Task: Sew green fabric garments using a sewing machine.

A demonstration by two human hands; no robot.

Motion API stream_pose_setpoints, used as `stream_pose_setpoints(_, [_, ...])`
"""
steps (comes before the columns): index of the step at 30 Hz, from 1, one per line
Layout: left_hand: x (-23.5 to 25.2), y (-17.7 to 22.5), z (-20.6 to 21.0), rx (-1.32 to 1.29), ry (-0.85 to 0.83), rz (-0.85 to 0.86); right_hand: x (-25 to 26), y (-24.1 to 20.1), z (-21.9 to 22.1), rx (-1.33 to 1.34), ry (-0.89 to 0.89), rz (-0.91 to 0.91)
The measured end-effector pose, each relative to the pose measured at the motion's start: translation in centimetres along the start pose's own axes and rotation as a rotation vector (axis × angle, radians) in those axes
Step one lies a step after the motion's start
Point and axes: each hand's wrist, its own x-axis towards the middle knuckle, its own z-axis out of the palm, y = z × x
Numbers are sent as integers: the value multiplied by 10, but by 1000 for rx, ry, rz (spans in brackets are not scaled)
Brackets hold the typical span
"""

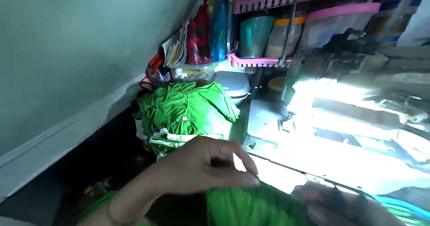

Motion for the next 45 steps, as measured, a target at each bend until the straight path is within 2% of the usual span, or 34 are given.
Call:
stream_pose_setpoints(2, [14,-19,2,-42,52,-62,1,10,-1,22,157,34])
stream_pose_setpoints(4, [24,-29,6,-2,25,-108,1,21,-4,8,281,3])
stream_pose_setpoints(6, [31,-37,10,169,40,-104,-3,28,-7,-153,379,-33])
stream_pose_setpoints(9, [47,-61,16,507,182,-47,-5,35,-6,-518,492,-62])
stream_pose_setpoints(11, [62,-81,23,528,249,-22,-2,45,-6,-611,529,-57])
stream_pose_setpoints(13, [73,-95,31,524,213,22,0,54,-8,-559,575,-17])
stream_pose_setpoints(18, [77,-94,34,645,73,86,-9,68,-35,-362,678,84])
stream_pose_setpoints(20, [78,-96,34,619,88,94,-9,70,-38,-389,669,42])
stream_pose_setpoints(23, [89,-97,39,317,250,-17,-1,71,-33,-459,630,12])
stream_pose_setpoints(26, [109,-94,49,-64,340,-236,19,39,-14,-544,570,283])
stream_pose_setpoints(27, [118,-97,49,-78,355,-250,22,49,-9,-606,599,285])
stream_pose_setpoints(28, [126,-102,47,6,371,-234,23,70,-7,-681,638,238])
stream_pose_setpoints(29, [135,-110,42,155,370,-174,24,74,-4,-681,627,266])
stream_pose_setpoints(31, [156,-126,35,394,340,-97,33,52,2,-547,565,497])
stream_pose_setpoints(32, [167,-131,35,444,306,-106,37,52,-1,-532,562,548])
stream_pose_setpoints(33, [181,-131,36,475,277,-132,38,62,-7,-557,594,522])
stream_pose_setpoints(36, [217,-115,39,556,189,-267,37,125,-37,-809,822,168])
stream_pose_setpoints(37, [221,-104,41,564,173,-292,38,127,-43,-806,859,141])
stream_pose_setpoints(39, [226,-94,44,552,184,-295,49,102,-46,-738,909,231])
stream_pose_setpoints(41, [229,-88,49,507,204,-364,64,50,-40,-555,868,490])
stream_pose_setpoints(42, [231,-89,51,505,208,-390,68,45,-39,-510,871,531])
stream_pose_setpoints(43, [232,-92,53,525,209,-397,68,51,-39,-493,888,518])
stream_pose_setpoints(45, [236,-105,54,604,190,-362,64,85,-47,-427,948,366])
